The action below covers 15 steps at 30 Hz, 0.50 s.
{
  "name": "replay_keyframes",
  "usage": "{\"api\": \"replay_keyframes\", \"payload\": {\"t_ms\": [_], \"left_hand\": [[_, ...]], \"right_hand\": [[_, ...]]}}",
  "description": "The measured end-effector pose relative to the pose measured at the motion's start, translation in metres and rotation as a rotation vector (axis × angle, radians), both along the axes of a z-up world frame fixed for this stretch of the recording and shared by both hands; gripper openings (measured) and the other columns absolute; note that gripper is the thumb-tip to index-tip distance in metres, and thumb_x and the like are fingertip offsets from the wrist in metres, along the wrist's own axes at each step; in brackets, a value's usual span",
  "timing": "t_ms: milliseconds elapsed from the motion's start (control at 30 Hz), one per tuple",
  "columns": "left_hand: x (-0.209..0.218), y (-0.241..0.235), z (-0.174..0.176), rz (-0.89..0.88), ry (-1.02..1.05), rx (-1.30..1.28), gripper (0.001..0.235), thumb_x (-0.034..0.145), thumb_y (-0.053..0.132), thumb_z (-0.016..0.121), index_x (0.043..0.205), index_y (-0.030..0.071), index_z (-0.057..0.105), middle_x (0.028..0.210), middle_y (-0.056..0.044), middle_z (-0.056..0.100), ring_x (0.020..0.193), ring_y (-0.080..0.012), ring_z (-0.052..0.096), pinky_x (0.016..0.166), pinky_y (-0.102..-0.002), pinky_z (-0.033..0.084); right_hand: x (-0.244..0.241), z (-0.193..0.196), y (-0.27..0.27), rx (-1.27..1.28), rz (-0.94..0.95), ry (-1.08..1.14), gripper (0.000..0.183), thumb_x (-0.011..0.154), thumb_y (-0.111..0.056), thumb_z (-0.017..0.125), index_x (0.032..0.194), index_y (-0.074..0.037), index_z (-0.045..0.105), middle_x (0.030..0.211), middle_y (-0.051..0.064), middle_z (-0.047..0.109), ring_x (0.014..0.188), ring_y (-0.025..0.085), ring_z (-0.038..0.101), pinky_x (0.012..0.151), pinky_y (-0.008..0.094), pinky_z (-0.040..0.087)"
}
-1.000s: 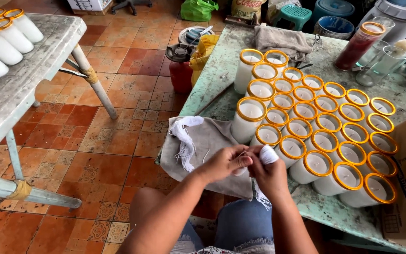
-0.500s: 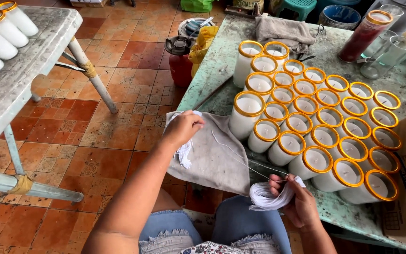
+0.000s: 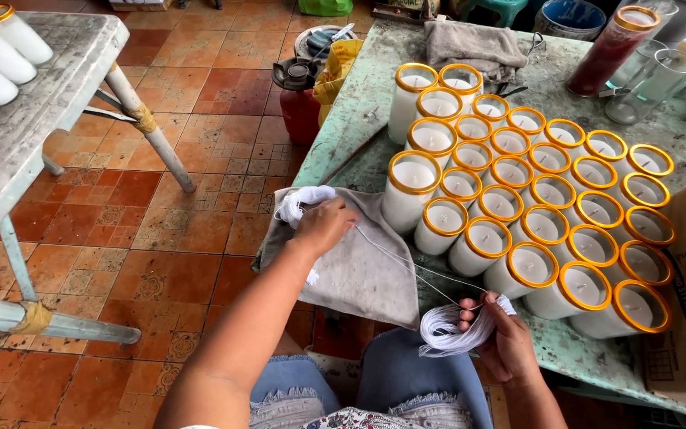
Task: The person sits at a table and repeatedly pulls white wick strands from a bundle, measures them by hand, and folds them into small loops. Finished loops are placed on a cloth beside the candles.
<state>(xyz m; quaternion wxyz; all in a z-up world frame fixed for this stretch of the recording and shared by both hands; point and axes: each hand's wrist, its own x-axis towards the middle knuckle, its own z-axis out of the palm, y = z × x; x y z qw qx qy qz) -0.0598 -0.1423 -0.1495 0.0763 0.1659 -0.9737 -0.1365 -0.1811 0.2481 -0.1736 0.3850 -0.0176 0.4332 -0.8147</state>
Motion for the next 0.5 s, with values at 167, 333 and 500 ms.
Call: {"api": "replay_keyframes", "payload": {"t_ms": [167,333,500], "left_hand": [[0.008,0.003,0.016,-0.032,0.011,0.044,0.009,0.098,0.021,0.067,0.096,0.013,0.07,0.101,-0.003,0.059,0.092,-0.0304,0.064,0.069,-0.049,0.055],[0.021,0.011,0.038,-0.036,-0.025,0.197,0.005,0.093,0.019,0.064,0.095,0.019,0.069,0.101,0.002,0.062,0.092,-0.0224,0.064,0.071,-0.043,0.052],[0.004,0.013,0.011,0.005,0.118,0.092,0.005,0.094,0.026,0.073,0.097,0.022,0.072,0.102,0.003,0.071,0.088,-0.0256,0.068,0.064,-0.048,0.055]], "right_hand": [[0.0,0.0,-0.001,-0.062,0.044,-0.003,0.011,0.107,-0.019,0.056,0.105,-0.008,0.058,0.09,0.017,0.069,0.071,0.023,0.063,0.062,0.038,0.055],[0.001,0.002,-0.002,-0.076,0.048,-0.011,0.011,0.108,-0.017,0.054,0.104,-0.008,0.057,0.091,0.017,0.067,0.072,0.023,0.062,0.063,0.037,0.054],[0.003,0.004,-0.004,-0.053,0.024,-0.011,0.011,0.108,-0.018,0.055,0.104,-0.008,0.058,0.091,0.017,0.068,0.072,0.023,0.062,0.062,0.037,0.054]]}}
